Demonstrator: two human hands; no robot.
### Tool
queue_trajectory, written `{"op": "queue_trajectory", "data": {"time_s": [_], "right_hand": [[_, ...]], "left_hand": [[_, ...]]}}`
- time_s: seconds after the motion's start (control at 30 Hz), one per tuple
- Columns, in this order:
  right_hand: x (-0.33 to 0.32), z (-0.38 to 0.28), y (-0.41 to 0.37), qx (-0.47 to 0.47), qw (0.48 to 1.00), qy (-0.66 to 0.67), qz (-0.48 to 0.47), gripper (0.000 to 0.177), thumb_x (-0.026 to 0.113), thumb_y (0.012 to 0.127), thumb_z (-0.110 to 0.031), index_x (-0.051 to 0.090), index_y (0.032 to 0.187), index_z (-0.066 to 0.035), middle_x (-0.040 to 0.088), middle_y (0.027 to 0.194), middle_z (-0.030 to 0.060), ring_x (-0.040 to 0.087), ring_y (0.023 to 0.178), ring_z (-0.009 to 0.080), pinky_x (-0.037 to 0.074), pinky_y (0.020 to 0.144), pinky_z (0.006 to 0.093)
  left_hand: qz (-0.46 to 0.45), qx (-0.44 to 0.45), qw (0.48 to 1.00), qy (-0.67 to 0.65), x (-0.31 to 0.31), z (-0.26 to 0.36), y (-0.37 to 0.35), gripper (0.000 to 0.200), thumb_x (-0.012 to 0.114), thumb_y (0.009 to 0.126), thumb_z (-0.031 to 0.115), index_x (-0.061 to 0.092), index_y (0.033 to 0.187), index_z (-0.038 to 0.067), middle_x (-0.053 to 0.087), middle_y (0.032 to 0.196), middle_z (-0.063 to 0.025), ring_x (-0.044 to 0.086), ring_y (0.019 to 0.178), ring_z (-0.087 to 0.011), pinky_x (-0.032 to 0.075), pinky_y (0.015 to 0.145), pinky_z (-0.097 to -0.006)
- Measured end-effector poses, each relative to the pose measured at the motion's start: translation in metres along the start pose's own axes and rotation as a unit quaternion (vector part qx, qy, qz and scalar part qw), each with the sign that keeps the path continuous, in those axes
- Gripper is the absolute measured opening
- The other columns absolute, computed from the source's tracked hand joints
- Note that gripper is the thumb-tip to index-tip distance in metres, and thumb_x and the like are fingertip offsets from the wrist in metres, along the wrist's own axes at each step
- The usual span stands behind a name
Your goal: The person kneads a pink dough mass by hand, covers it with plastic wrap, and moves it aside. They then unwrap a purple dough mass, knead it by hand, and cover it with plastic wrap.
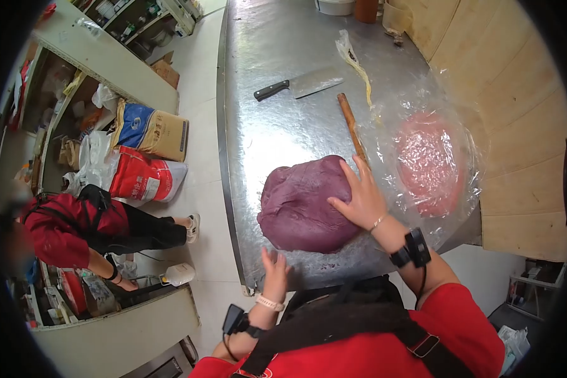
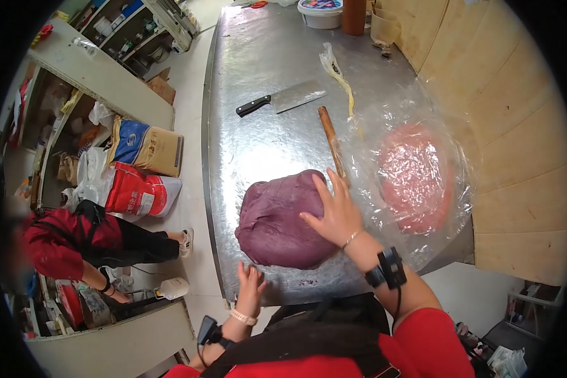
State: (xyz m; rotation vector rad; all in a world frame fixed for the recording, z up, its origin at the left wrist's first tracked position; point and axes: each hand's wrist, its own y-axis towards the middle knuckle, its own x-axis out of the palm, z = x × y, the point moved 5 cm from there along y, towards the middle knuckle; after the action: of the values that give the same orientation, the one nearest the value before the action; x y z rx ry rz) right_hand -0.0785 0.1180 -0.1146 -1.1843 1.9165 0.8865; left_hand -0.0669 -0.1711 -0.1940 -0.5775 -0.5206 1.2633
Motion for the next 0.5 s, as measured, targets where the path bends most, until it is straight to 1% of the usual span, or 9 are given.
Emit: {"op": "queue_trajectory", "data": {"time_s": [0.03, 0.13, 0.17, 0.2, 0.23, 0.27, 0.3, 0.4, 0.5], "right_hand": [[0.015, 0.01, 0.01, 0.028, 0.998, 0.028, -0.041, 0.083, 0.07, 0.074, -0.041, 0.033, 0.137, -0.004, 0.03, 0.14, 0.0217, 0.034, 0.127, 0.0384, 0.035, 0.103, 0.042], [0.062, 0.039, 0.028, 0.034, 0.982, 0.166, -0.085, 0.084, 0.07, 0.074, -0.043, 0.033, 0.137, -0.001, 0.032, 0.14, 0.0226, 0.035, 0.128, 0.0354, 0.035, 0.103, 0.0396], [0.066, 0.036, 0.033, 0.025, 0.975, 0.211, -0.064, 0.077, 0.066, 0.078, -0.046, 0.039, 0.133, 0.001, 0.044, 0.133, 0.0207, 0.045, 0.121, 0.0308, 0.039, 0.099, 0.0365], [0.085, 0.041, 0.034, 0.122, 0.916, 0.355, -0.145, 0.073, 0.064, 0.08, -0.046, 0.042, 0.131, 0.0, 0.048, 0.129, 0.0191, 0.048, 0.117, 0.029, 0.041, 0.098, 0.0356], [0.103, 0.046, 0.035, 0.212, 0.821, 0.483, -0.219, 0.069, 0.062, 0.082, -0.047, 0.044, 0.129, 0.0, 0.051, 0.126, 0.0176, 0.051, 0.114, 0.0271, 0.042, 0.096, 0.0348], [0.115, 0.042, 0.031, 0.295, 0.694, 0.591, -0.286, 0.065, 0.06, 0.083, -0.047, 0.047, 0.127, 0.0, 0.055, 0.123, 0.0161, 0.054, 0.11, 0.0253, 0.044, 0.094, 0.034], [0.115, 0.025, 0.024, 0.356, 0.56, 0.687, -0.295, 0.059, 0.054, 0.088, -0.049, 0.051, 0.123, -0.002, 0.06, 0.115, 0.0118, 0.059, 0.102, 0.0213, 0.047, 0.09, 0.0329], [0.1, 0.003, 0.034, 0.287, 0.464, 0.806, -0.229, 0.06, 0.05, 0.089, -0.051, 0.05, 0.124, -0.002, 0.059, 0.118, 0.012, 0.058, 0.105, 0.0214, 0.046, 0.091, 0.0336], [0.046, -0.028, 0.04, 0.247, 0.476, 0.822, -0.194, 0.061, 0.046, 0.091, -0.051, 0.049, 0.125, -0.001, 0.058, 0.118, 0.0116, 0.057, 0.107, 0.0224, 0.045, 0.093, 0.035]], "left_hand": [[-0.032, 0.038, 0.999, -0.003, 0.012, 0.009, 0.007, 0.073, 0.045, 0.093, 0.048, 0.008, 0.146, 0.014, 0.016, 0.149, -0.0106, 0.026, 0.132, -0.0248, 0.03, 0.103, -0.0429], [-0.043, 0.034, 0.998, -0.03, 0.039, 0.036, 0.043, 0.073, 0.044, 0.092, 0.052, 0.015, 0.145, 0.012, 0.025, 0.147, -0.01, 0.03, 0.131, -0.026, 0.027, 0.106, -0.0429], [-0.103, 0.044, 0.986, -0.121, 0.051, 0.037, 0.064, 0.069, 0.043, 0.092, 0.052, 0.023, 0.142, 0.009, 0.034, 0.14, -0.0118, 0.035, 0.127, -0.0264, 0.031, 0.104, -0.0408], [-0.162, 0.054, 0.963, -0.21, 0.062, 0.038, 0.084, 0.066, 0.043, 0.093, 0.051, 0.031, 0.139, 0.005, 0.044, 0.134, -0.0136, 0.041, 0.123, -0.0269, 0.035, 0.102, -0.0387], [-0.187, 0.021, 0.952, -0.24, 0.074, 0.044, 0.097, 0.069, 0.041, 0.091, 0.055, 0.032, 0.138, 0.005, 0.044, 0.134, -0.0133, 0.042, 0.123, -0.0273, 0.035, 0.103, -0.0399], [-0.211, -0.011, 0.94, -0.269, 0.086, 0.052, 0.107, 0.072, 0.04, 0.09, 0.059, 0.034, 0.137, 0.005, 0.043, 0.135, -0.0131, 0.042, 0.123, -0.0278, 0.035, 0.103, -0.0412], [-0.239, -0.041, 0.924, -0.296, 0.096, 0.061, 0.113, 0.075, 0.039, 0.089, 0.063, 0.035, 0.136, 0.005, 0.043, 0.135, -0.0128, 0.042, 0.123, -0.0282, 0.035, 0.103, -0.0424], [-0.308, 0.072, 0.896, -0.313, 0.106, 0.113, 0.103, 0.08, 0.035, 0.086, 0.068, 0.034, 0.138, 0.008, 0.041, 0.137, -0.0124, 0.041, 0.124, -0.0279, 0.035, 0.103, -0.043], [-0.333, 0.117, 0.899, -0.258, 0.099, 0.159, 0.086, 0.088, 0.04, 0.081, 0.072, 0.032, 0.138, 0.005, 0.041, 0.136, -0.0149, 0.043, 0.123, -0.0292, 0.037, 0.102, -0.0444]]}}
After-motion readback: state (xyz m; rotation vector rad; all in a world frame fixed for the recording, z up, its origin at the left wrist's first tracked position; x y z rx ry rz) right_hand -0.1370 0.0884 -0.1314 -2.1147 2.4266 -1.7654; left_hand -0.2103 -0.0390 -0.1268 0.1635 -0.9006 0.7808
